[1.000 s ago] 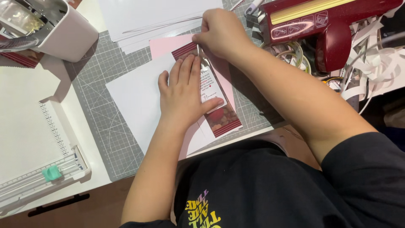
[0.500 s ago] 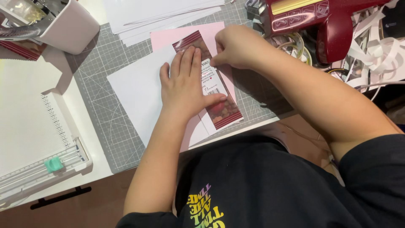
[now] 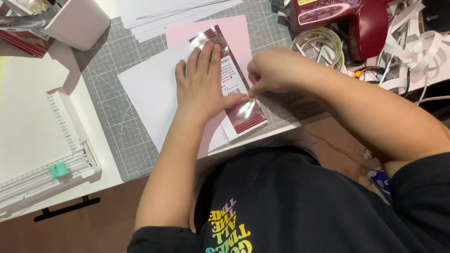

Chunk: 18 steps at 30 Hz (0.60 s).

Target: The person assembles a card by placing a printed insert onto a pink cardstock base, then covering it with a clear plastic sheet. They smooth the layers to remove air bubbles and repeat the process for multiple cards.

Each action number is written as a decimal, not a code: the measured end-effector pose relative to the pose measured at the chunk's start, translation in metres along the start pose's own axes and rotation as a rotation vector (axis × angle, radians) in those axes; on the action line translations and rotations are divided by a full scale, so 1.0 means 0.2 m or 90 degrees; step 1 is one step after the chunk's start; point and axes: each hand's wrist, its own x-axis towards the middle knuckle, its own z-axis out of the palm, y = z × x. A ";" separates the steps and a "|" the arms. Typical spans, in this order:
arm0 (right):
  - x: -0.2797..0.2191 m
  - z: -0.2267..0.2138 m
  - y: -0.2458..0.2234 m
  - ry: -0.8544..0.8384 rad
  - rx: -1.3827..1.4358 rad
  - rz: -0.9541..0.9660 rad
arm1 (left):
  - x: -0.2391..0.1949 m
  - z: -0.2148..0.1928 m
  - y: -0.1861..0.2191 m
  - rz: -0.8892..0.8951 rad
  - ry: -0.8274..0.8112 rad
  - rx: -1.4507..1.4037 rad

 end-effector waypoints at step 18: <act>-0.23 0.22 0.03 -0.089 -0.080 -0.049 | -0.02 -0.12 0.10 -0.027 -0.111 -0.002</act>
